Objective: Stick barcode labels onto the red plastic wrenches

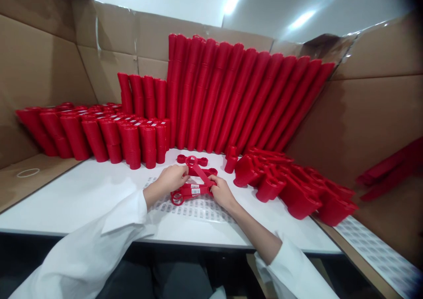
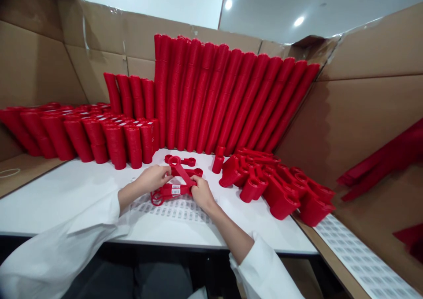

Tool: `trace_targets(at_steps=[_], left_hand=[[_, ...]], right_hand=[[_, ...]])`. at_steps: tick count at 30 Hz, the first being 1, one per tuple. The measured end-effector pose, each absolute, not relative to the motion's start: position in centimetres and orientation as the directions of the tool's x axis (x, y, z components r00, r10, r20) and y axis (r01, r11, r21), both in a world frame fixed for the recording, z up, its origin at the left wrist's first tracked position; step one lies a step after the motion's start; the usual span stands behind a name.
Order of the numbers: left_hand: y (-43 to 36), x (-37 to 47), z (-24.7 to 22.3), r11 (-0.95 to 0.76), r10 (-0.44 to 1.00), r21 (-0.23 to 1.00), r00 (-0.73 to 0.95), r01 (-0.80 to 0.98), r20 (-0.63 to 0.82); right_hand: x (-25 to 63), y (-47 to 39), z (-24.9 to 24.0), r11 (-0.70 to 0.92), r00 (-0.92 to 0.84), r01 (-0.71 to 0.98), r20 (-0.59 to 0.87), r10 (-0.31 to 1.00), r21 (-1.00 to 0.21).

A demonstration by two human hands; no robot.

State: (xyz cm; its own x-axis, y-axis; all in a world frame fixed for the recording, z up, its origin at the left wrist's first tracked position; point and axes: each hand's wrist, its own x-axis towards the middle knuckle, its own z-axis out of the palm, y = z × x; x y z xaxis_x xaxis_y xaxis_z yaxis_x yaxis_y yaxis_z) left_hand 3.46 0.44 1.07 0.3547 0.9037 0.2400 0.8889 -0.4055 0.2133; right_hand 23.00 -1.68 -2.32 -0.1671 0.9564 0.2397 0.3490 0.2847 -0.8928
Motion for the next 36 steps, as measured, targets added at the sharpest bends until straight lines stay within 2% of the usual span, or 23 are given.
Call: trace_targets(at_steps=[3,9,14,16,20,22,36], left_hand=[[0.7,3.0,0.5,-0.47,0.879,0.2,0.436,0.86,0.193],[1.5,2.2,-0.6,-0.546,0.836,0.333,0.524,0.768,0.162],[1.2,2.1,0.4,-0.566,0.817,0.388,0.558,0.727,0.147],[1.0,2.3,1.1,-0.541,0.819,0.487,0.561,0.685,0.12],[0.9,3.0,1.7,-0.367,0.858,0.788,0.507,0.494,0.082],[1.0,3.6,1.4,-0.287,0.875,0.867,0.481,0.407,0.064],[1.6,4.7,-0.1,-0.2,0.922,0.948,0.375,0.246,0.097]], right_hand=[[22.9,-1.8,-2.4,0.266,-0.199,0.389,0.201,0.959,-0.882],[22.9,-1.9,-2.4,0.254,-0.225,0.423,0.171,0.959,-0.87],[23.1,-1.9,-2.3,0.265,-0.226,0.451,0.178,0.958,-0.852],[23.2,-1.8,-2.4,0.295,-0.223,0.47,0.211,0.952,-0.832],[23.1,-1.7,-2.4,0.328,-0.228,0.461,0.247,0.942,-0.825],[22.9,-1.8,-2.3,0.339,-0.237,0.447,0.256,0.937,-0.828],[22.6,-1.9,-2.2,0.336,-0.241,0.423,0.253,0.937,-0.842]])
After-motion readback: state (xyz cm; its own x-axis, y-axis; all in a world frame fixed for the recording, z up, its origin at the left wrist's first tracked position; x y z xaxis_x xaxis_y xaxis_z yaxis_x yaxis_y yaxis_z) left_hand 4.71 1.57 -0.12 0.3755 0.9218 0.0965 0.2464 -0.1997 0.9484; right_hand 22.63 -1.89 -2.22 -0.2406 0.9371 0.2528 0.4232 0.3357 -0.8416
